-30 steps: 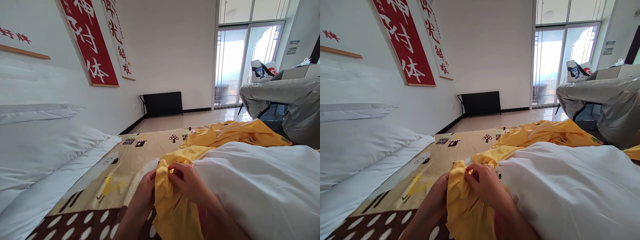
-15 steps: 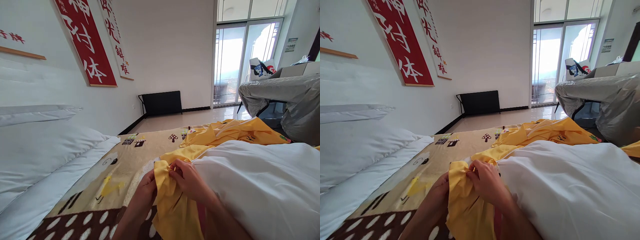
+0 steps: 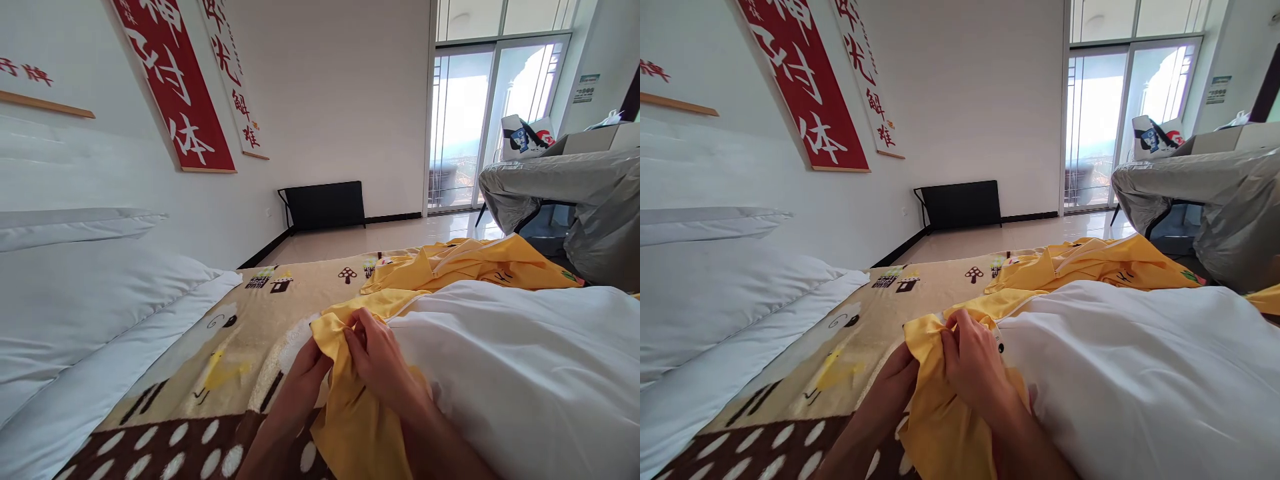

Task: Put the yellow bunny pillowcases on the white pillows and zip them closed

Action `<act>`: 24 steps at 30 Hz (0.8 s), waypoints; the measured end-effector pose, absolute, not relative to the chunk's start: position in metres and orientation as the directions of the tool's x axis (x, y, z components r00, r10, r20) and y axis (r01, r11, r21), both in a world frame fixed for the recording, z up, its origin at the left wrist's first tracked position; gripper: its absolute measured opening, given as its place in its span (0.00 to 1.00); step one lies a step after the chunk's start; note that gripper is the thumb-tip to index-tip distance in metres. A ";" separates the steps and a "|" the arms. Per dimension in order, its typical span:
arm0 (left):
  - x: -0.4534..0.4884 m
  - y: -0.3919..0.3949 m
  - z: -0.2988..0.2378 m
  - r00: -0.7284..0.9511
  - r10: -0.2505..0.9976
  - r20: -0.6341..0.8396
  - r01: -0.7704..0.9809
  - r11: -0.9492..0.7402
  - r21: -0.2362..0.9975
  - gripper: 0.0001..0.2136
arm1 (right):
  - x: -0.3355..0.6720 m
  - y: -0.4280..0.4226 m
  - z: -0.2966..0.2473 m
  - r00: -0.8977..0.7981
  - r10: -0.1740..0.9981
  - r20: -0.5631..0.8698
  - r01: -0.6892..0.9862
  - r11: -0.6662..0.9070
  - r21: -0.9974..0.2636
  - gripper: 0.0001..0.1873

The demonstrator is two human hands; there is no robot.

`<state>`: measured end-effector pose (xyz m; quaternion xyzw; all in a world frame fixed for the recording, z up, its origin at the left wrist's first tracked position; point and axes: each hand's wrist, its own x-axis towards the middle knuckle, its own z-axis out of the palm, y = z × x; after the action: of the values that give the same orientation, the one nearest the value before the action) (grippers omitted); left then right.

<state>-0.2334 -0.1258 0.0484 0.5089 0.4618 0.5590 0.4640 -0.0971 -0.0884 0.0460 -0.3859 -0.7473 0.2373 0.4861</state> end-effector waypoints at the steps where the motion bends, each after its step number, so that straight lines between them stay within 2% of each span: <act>1: -0.234 -0.126 0.048 -0.042 0.989 0.138 -0.051 -0.140 0.989 0.22 | -0.097 -0.089 0.046 -0.209 0.813 0.543 0.349 0.581 -0.735 0.04; 4: -0.234 -0.127 0.051 -0.037 0.991 0.128 -0.063 -0.130 0.989 0.21 | -0.095 -0.093 0.052 -0.195 0.822 0.536 0.356 0.568 -0.742 0.05; 7: -0.231 -0.128 0.053 -0.080 0.989 0.124 -0.070 -0.130 0.989 0.21 | -0.091 -0.099 0.060 -0.279 0.823 0.494 0.315 0.565 -0.763 0.08; 12: -0.228 -0.126 0.052 -0.064 0.993 0.104 -0.045 -0.107 0.993 0.23 | -0.090 -0.101 0.062 -0.297 0.879 0.374 0.320 0.460 -0.828 0.03; 17: -0.230 -0.123 0.050 -0.071 0.994 0.088 -0.064 -0.093 0.994 0.24 | -0.095 -0.093 0.053 -0.321 0.887 0.333 0.271 0.423 -0.865 0.05; 24: -0.240 -0.122 0.051 -0.030 0.995 0.093 -0.096 -0.096 0.991 0.14 | -0.099 -0.092 0.052 -0.250 0.890 0.381 0.172 0.428 -0.887 0.08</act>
<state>-0.2395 -0.1215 0.0511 0.4920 0.4572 0.5530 0.4931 -0.0995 -0.0919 0.0523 -0.3814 -0.6960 0.3747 0.4792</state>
